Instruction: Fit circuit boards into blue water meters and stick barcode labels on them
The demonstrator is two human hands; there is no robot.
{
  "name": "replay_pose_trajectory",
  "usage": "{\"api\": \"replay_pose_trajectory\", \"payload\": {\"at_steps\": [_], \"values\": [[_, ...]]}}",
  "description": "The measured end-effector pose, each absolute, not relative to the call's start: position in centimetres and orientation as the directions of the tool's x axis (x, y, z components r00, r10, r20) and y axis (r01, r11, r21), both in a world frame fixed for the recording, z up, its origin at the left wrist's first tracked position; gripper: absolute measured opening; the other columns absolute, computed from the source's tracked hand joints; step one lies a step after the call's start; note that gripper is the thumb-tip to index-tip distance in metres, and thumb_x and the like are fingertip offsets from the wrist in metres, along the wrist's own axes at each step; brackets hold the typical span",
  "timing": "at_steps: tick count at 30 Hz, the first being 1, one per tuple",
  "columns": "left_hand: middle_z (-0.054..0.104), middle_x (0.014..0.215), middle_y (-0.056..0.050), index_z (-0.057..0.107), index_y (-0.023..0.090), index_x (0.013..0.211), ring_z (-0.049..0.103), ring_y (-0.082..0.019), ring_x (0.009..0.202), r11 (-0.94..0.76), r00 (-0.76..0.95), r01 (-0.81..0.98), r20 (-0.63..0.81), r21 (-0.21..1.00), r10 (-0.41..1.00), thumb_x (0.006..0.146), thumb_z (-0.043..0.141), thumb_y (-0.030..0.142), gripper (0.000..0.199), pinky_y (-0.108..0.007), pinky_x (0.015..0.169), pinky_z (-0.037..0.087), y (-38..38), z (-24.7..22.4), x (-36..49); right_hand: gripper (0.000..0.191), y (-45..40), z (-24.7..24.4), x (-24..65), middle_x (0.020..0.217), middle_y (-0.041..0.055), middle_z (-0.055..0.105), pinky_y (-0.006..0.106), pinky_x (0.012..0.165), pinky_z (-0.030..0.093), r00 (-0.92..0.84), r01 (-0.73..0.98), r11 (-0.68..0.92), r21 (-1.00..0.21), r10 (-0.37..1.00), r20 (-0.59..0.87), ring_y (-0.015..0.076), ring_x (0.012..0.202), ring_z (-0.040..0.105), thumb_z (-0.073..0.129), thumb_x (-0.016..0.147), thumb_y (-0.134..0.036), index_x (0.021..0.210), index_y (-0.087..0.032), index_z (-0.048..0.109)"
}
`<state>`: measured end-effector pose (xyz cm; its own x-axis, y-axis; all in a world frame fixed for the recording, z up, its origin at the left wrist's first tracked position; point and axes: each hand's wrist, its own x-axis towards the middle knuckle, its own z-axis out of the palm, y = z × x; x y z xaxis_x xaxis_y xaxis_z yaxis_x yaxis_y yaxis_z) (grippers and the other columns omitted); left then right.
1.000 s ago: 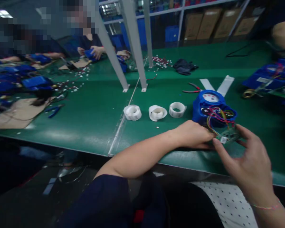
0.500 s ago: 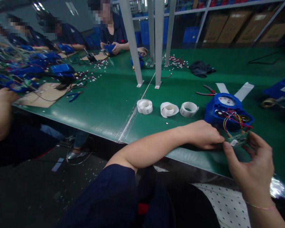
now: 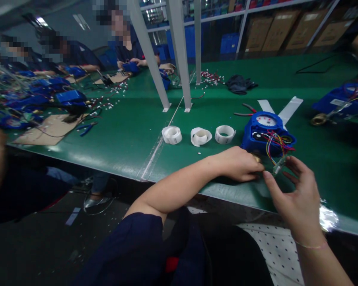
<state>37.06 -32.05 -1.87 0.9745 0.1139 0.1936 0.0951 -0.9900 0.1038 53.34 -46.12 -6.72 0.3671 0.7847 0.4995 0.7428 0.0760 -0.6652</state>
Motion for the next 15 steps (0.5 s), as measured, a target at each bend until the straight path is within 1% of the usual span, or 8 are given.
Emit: {"api": "replay_pose_trajectory", "payload": {"at_steps": [2,4,6,8,10,11,13,15], "values": [[0.073,0.082,-0.004,0.071,0.021,0.088,0.067,-0.020,0.074,-0.971,0.951,0.190,0.219,0.147,0.220,0.095,0.055,0.030,0.020,-0.032,0.056,0.034,-31.4,-0.7,35.9,0.080,-46.2,-6.6,53.4,0.143,0.0180,0.054,0.060,0.104,0.053,0.365,0.742,0.088,-0.664,0.778,0.511,0.0381,0.130,0.056,0.074,0.086,-0.056,0.151,-0.019,0.046],[0.072,0.081,-0.003,0.069,0.020,0.087,0.066,-0.018,0.075,-0.909,0.860,0.358,0.303,0.215,0.411,0.097,0.052,0.032,0.023,-0.030,0.061,0.039,-30.4,0.4,34.4,0.081,-46.3,-6.5,53.5,0.144,0.0182,0.053,0.059,0.105,0.053,0.380,0.731,0.093,-0.676,0.768,0.516,0.0376,0.131,0.055,0.077,0.085,-0.054,0.151,-0.018,0.046],[0.073,0.093,-0.004,0.068,0.018,0.100,0.067,-0.017,0.086,-0.821,0.717,0.493,0.400,0.288,0.571,0.099,0.049,0.030,0.022,-0.028,0.074,0.046,-29.4,1.1,33.2,0.079,-46.5,-6.5,53.5,0.144,0.0174,0.053,0.057,0.105,0.053,0.407,0.702,0.107,-0.704,0.751,0.520,0.0366,0.133,0.054,0.078,0.085,-0.050,0.150,-0.018,0.047],[0.072,0.112,-0.007,0.063,0.016,0.118,0.066,-0.018,0.102,-0.759,0.621,0.570,0.440,0.315,0.649,0.098,0.051,0.026,0.025,-0.028,0.089,0.048,-28.7,0.9,32.6,0.074,-46.6,-6.5,53.6,0.143,0.0160,0.054,0.057,0.106,0.053,0.449,0.658,0.129,-0.742,0.724,0.524,0.0356,0.133,0.054,0.078,0.086,-0.046,0.148,-0.020,0.049],[0.068,0.125,-0.010,0.058,0.015,0.128,0.064,-0.021,0.114,-0.726,0.617,0.634,0.391,0.268,0.683,0.096,0.054,0.024,0.034,-0.031,0.096,0.048,-28.4,0.1,32.7,0.069,-46.6,-6.5,53.6,0.140,0.0156,0.056,0.057,0.104,0.054,0.490,0.617,0.148,-0.773,0.696,0.525,0.0351,0.131,0.056,0.077,0.087,-0.044,0.146,-0.021,0.050],[0.068,0.127,-0.012,0.058,0.014,0.129,0.064,-0.023,0.115,-0.706,0.627,0.670,0.335,0.228,0.703,0.095,0.056,0.023,0.035,-0.033,0.096,0.049,-28.4,-0.5,32.9,0.067,-46.6,-6.5,53.6,0.138,0.0160,0.057,0.057,0.103,0.054,0.506,0.603,0.156,-0.782,0.683,0.527,0.0351,0.130,0.057,0.076,0.087,-0.044,0.145,-0.021,0.051],[0.070,0.120,-0.015,0.064,0.013,0.119,0.068,-0.027,0.109,-0.665,0.634,0.731,0.210,0.153,0.744,0.094,0.054,0.021,0.027,-0.036,0.091,0.051,-28.4,-1.4,33.4,0.065,-46.6,-6.6,53.6,0.136,0.0171,0.058,0.058,0.101,0.055,0.523,0.588,0.169,-0.791,0.666,0.531,0.0351,0.127,0.058,0.076,0.087,-0.044,0.142,-0.020,0.052],[0.073,0.107,-0.015,0.068,0.014,0.102,0.071,-0.028,0.100,-0.646,0.632,0.755,0.141,0.110,0.762,0.094,0.052,0.018,0.018,-0.036,0.086,0.052,-28.3,-1.7,33.7,0.063,-46.5,-6.6,53.6,0.135,0.0174,0.059,0.057,0.100,0.055,0.532,0.584,0.173,-0.793,0.657,0.535,0.0345,0.126,0.060,0.075,0.088,-0.044,0.141,-0.019,0.052]]}}
